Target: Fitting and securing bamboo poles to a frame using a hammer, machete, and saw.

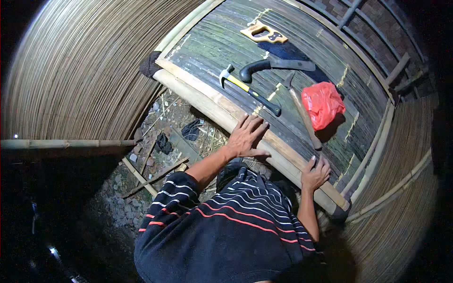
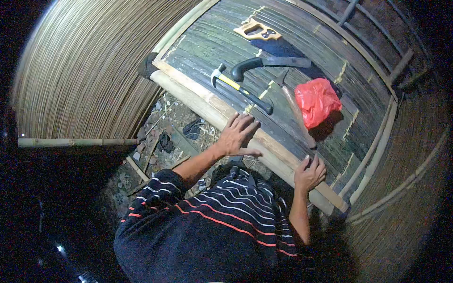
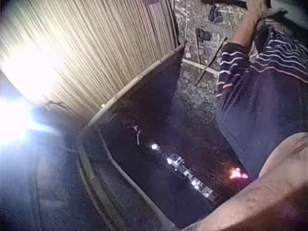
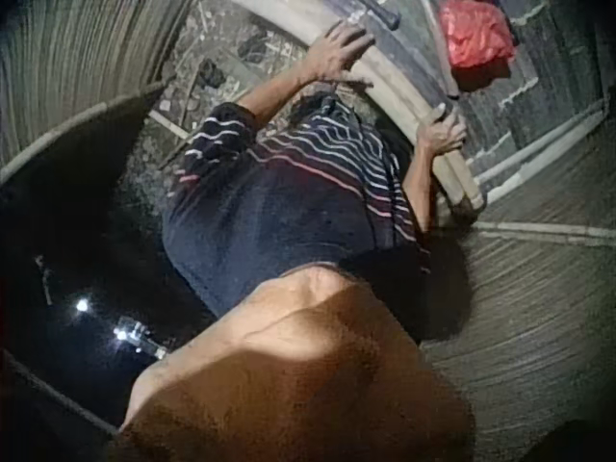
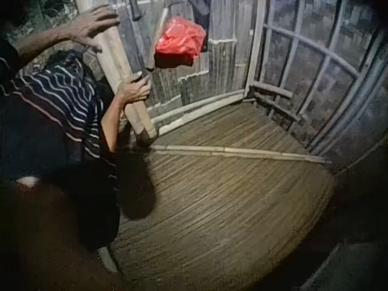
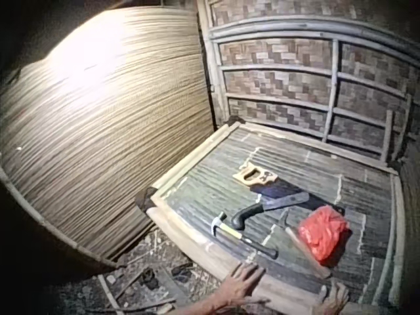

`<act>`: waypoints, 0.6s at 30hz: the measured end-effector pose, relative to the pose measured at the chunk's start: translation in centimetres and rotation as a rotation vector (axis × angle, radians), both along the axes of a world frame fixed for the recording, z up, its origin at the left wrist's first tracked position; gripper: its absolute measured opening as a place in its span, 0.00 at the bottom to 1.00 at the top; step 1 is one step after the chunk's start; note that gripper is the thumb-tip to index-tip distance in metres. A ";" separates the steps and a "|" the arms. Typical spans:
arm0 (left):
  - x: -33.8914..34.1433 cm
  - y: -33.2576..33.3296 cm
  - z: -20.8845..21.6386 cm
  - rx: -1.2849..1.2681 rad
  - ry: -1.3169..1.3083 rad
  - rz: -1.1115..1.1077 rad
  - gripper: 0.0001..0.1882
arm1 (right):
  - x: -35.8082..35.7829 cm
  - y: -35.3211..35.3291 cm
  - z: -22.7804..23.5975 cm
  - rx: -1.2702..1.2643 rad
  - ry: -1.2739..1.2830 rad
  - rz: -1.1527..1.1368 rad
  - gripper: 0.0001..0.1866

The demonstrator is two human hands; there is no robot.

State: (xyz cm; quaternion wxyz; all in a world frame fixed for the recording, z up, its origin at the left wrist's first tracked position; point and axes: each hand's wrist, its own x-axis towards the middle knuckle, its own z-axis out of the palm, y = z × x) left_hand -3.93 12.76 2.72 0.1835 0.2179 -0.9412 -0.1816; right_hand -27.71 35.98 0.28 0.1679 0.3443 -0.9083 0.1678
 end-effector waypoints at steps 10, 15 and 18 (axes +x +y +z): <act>-9.0 10.3 -1.7 0.024 0.026 -0.049 0.45 | -4.6 9.5 5.2 0.147 -0.139 0.336 0.26; -10.3 12.5 -1.6 0.041 -0.038 -0.038 0.47 | -9.9 14.5 5.5 0.303 -0.326 0.412 0.31; -11.5 13.4 -2.0 0.018 -0.052 -0.070 0.48 | -11.5 13.7 7.2 0.341 -0.451 0.481 0.30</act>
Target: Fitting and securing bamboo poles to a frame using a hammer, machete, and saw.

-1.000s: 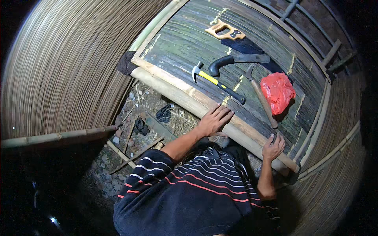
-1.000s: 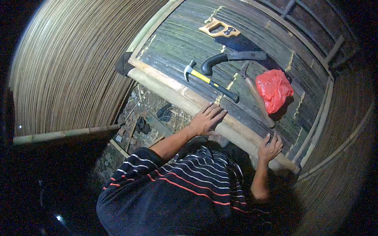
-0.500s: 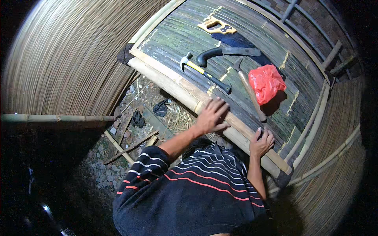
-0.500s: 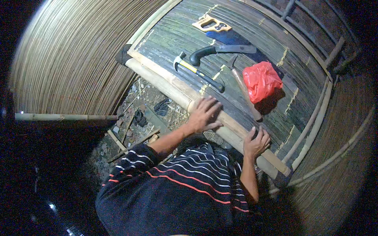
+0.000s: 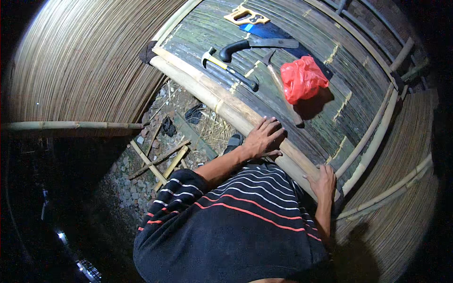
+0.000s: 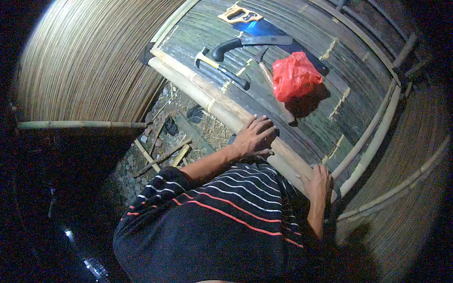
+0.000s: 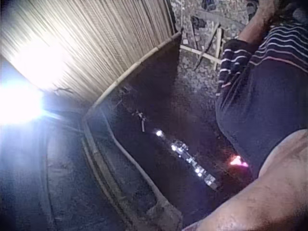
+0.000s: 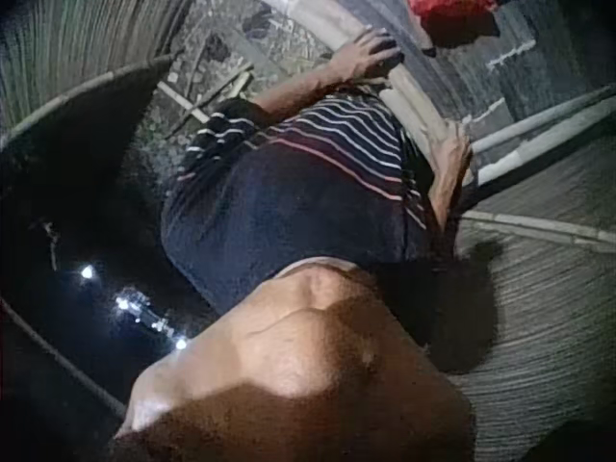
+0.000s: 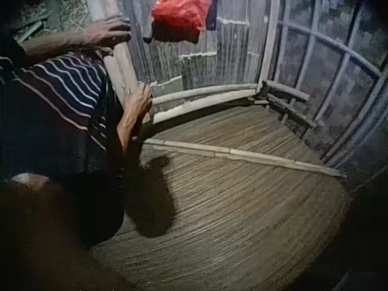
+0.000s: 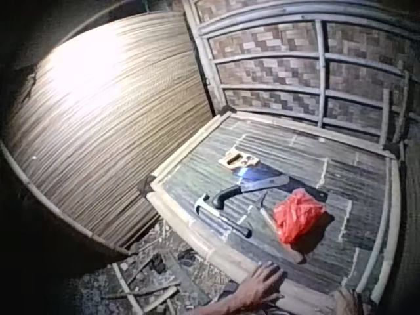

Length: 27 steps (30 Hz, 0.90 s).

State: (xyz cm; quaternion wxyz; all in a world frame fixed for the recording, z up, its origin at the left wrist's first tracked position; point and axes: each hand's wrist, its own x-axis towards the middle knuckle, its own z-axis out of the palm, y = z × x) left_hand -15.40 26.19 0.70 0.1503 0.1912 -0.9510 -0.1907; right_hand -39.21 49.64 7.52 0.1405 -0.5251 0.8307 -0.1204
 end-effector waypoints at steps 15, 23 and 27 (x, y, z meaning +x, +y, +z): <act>-6.0 6.4 1.6 0.092 0.050 -0.048 0.45 | -3.7 2.7 -0.5 -0.187 -0.192 -0.083 0.25; -8.2 9.0 1.3 0.087 -0.007 0.027 0.40 | -8.0 13.0 -2.8 -0.347 0.053 -0.754 0.16; -7.8 9.1 0.5 0.093 -0.012 0.042 0.40 | -7.1 14.0 -4.1 -0.378 0.030 -0.708 0.10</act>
